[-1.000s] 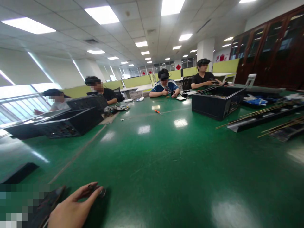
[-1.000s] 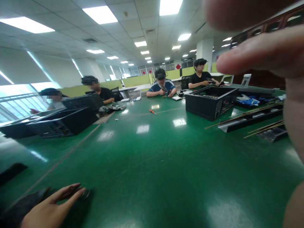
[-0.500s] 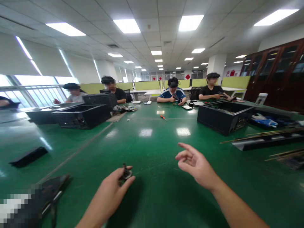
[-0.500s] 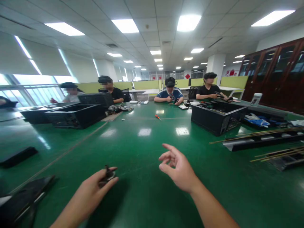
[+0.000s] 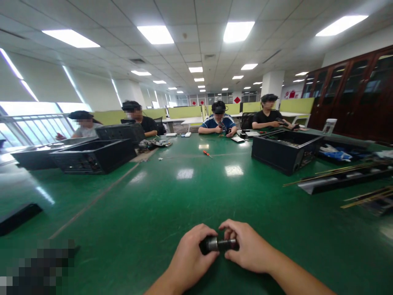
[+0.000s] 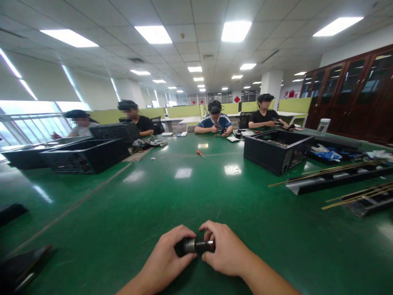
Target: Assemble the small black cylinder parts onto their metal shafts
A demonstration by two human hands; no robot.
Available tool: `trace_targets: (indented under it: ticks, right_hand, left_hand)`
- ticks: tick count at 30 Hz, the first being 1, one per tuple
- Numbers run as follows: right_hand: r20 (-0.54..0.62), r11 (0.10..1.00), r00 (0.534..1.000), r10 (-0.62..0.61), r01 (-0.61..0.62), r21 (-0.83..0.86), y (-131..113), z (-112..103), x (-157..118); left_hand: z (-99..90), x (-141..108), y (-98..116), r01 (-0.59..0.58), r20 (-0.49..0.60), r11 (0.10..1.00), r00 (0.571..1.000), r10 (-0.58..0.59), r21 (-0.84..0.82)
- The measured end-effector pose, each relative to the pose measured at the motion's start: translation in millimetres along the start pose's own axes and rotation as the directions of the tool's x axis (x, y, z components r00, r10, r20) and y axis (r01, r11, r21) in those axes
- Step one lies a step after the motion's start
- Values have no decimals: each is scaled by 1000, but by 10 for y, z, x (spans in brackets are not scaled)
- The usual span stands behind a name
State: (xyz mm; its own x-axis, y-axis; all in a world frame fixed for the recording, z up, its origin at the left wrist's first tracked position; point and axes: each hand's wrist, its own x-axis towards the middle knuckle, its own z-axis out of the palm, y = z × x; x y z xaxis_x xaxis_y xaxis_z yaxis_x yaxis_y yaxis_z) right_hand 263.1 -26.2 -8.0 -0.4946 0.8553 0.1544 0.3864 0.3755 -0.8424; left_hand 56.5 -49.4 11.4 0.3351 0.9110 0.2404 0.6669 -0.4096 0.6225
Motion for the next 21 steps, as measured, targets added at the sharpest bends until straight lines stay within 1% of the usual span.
trace_targets:
  ticks: [4, 7, 12, 14, 18, 21]
  right_hand:
    - [-18, 996, 1000, 20, -21, -84, -68, 4, -15]
    - [-29, 997, 999, 19, -21, -79, -77, 21, -17]
    - [-71, 994, 996, 52, -59, -96, -41, 43, 5]
    - [-74, 994, 997, 34, -41, -99, -46, 45, 12]
    - [-29, 995, 999, -21, 18, -94, -95, 38, 4]
    - [-36, 994, 999, -16, 12, -108, -131, 36, -17]
  left_hand:
    - [-14, 22, 20, -21, 6, 997, 1000, 21, -75]
    - [-6, 35, -8, -28, -8, 995, 1000, 27, -99]
    - [-35, 44, -57, -4, -64, 995, 998, -3, -100]
    - [-48, 48, -66, 0, -50, 993, 999, -6, -117]
    - [-46, 55, -67, -18, 8, 990, 1000, 19, -143]
    - [-25, 49, -55, -24, 21, 990, 999, 27, -141]
